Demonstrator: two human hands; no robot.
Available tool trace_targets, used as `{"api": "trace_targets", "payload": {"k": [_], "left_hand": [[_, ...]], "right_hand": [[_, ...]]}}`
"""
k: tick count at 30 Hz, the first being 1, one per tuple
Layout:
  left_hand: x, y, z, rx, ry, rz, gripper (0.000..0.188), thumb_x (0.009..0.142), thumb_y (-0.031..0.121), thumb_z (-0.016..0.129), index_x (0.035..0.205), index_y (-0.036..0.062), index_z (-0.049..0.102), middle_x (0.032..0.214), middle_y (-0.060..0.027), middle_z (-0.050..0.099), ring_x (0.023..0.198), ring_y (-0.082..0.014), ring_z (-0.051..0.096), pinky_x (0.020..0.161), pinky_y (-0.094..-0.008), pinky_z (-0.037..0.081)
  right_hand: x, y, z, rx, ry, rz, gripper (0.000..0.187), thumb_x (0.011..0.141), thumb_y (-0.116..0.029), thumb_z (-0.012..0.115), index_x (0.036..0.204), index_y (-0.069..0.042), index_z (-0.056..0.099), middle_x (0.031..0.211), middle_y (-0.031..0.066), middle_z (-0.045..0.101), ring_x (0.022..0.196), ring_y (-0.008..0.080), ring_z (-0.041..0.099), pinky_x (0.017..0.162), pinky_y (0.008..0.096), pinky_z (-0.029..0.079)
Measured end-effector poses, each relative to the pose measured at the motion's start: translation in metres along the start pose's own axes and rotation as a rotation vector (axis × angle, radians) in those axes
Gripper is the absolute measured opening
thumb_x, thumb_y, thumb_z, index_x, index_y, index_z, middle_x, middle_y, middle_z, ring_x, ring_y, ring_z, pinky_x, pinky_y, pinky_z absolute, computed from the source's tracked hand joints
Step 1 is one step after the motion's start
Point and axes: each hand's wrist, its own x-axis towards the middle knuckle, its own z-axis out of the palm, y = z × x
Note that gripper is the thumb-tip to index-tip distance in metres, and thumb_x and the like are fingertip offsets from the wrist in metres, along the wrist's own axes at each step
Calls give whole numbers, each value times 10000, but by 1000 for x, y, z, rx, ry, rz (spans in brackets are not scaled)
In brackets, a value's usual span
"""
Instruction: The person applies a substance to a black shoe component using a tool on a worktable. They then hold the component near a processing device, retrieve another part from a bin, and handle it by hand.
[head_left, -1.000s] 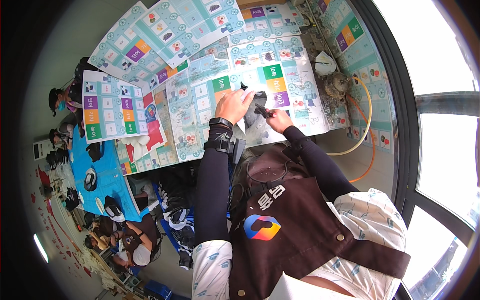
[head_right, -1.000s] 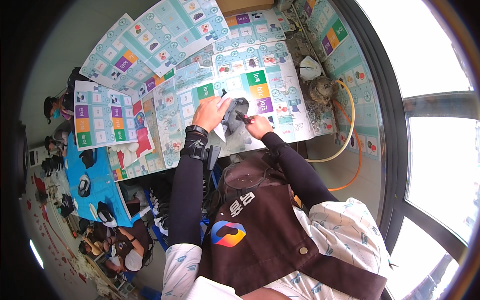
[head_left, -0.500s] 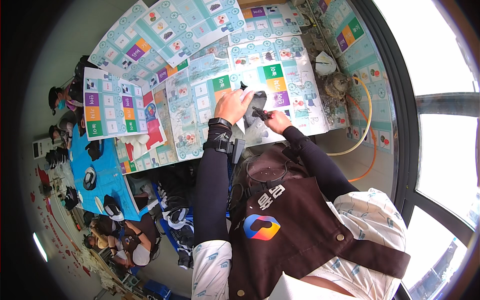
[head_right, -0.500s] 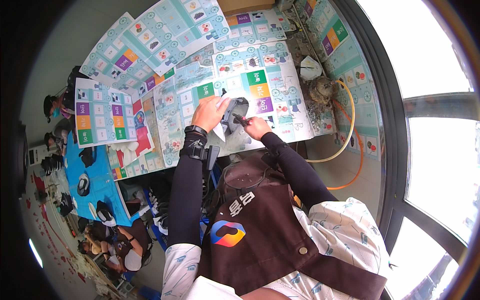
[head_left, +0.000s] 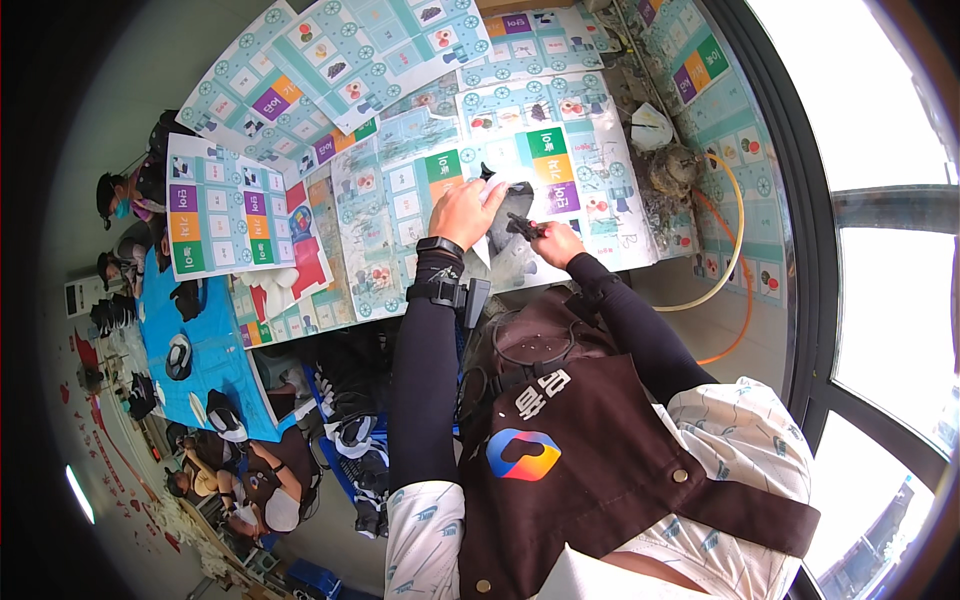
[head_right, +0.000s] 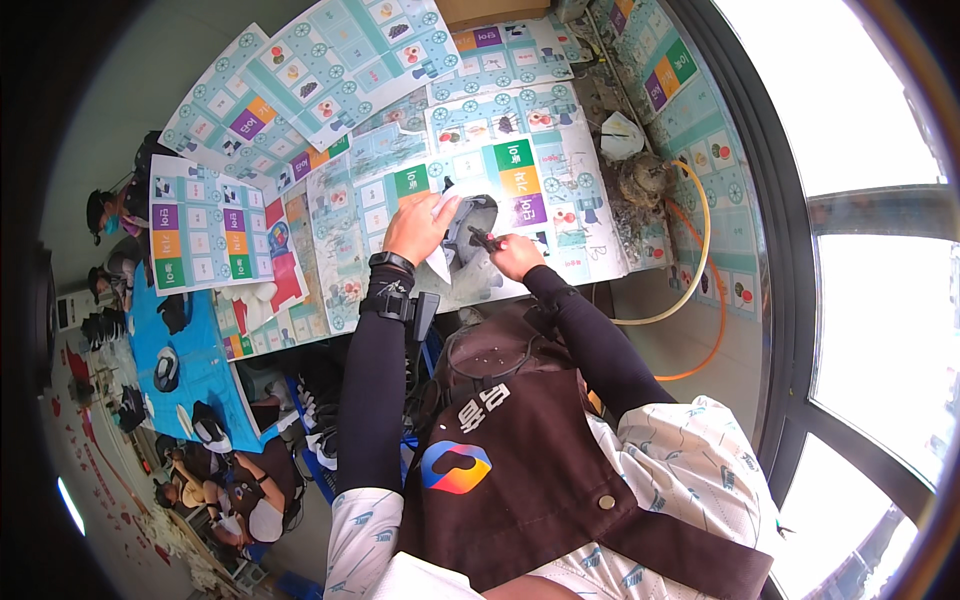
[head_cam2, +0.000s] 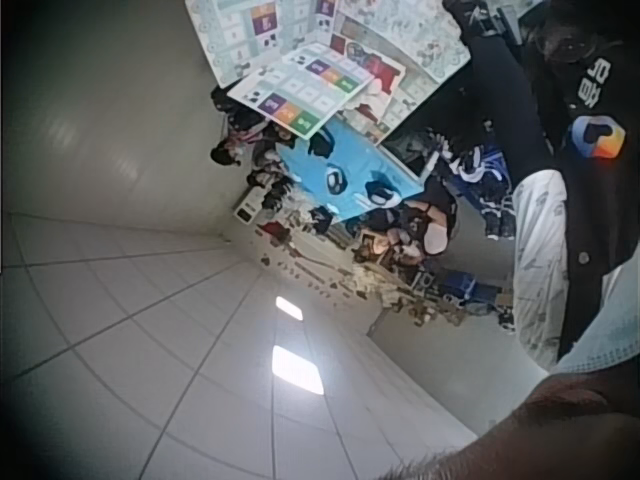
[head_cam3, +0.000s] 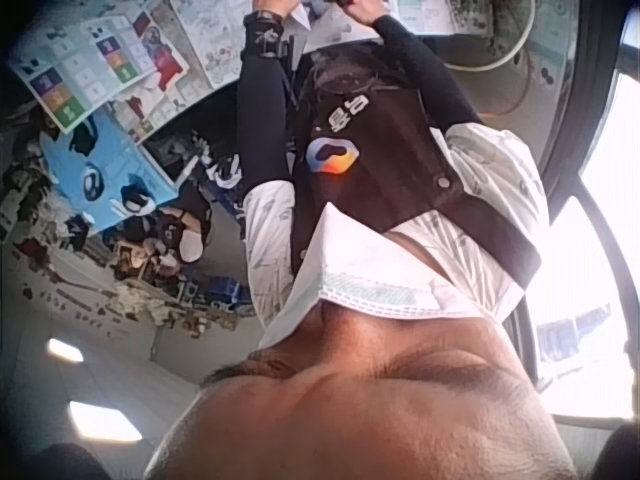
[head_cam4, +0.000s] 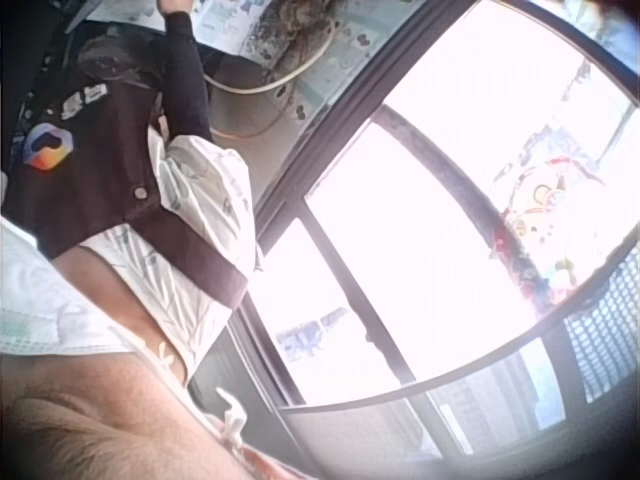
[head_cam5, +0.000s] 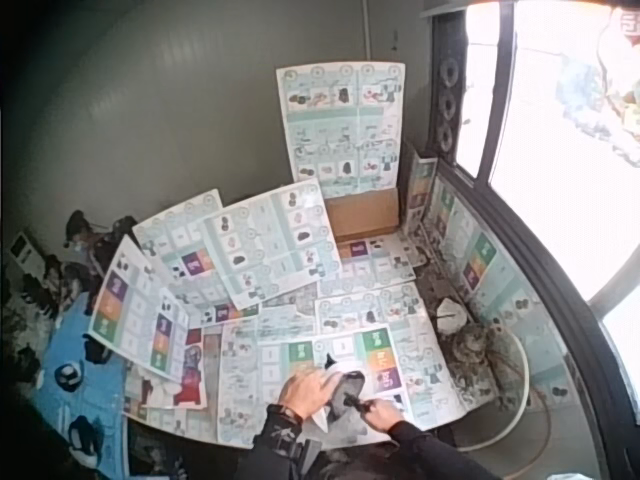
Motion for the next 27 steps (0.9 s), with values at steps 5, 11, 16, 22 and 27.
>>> {"api": "trace_targets", "payload": {"k": [5, 11, 16, 22, 27], "left_hand": [[-2, -1, 0, -2, -21, -26, 568, 1029, 535, 557, 988, -8, 720, 953, -239, 715, 926, -438, 677, 807, -486, 531], [-4, -3, 1, -8, -8, -25, 567, 1024, 548, 560, 1040, 6, 729, 983, -235, 724, 957, -430, 683, 832, -486, 535], [-5, -2, 2, -1, -11, -34, 557, 1025, 541, 561, 1032, 8, 725, 1000, -235, 722, 966, -431, 679, 838, -490, 532], [-5, -1, 3, -4, -18, -32, 561, 1026, 544, 555, 1024, 9, 722, 996, -242, 720, 969, -434, 677, 842, -496, 528], [-5, -1, 4, -4, -23, -26, 564, 1027, 547, 549, 1023, 10, 720, 990, -245, 718, 969, -434, 676, 842, -498, 528]], "right_hand": [[-3, 1, 0, -26, -55, -77, 286, 837, -249, 608, 932, 2, 706, 910, 290, 698, 895, 473, 683, 810, 507, 543], [0, 7, 5, -125, -70, -159, 438, 998, -367, 535, 894, 9, 734, 897, 308, 694, 911, 487, 680, 840, 524, 541], [-1, 9, 2, -150, -147, -185, 383, 952, -329, 559, 895, 4, 738, 896, 299, 701, 898, 474, 691, 819, 511, 549], [-4, 11, 5, -207, -186, -187, 289, 881, -268, 602, 842, 1, 703, 815, 259, 691, 797, 436, 691, 749, 499, 551], [-1, 30, 14, -274, -238, -269, 144, 841, -184, 642, 817, -54, 700, 846, 199, 718, 809, 406, 719, 724, 519, 582]]}}
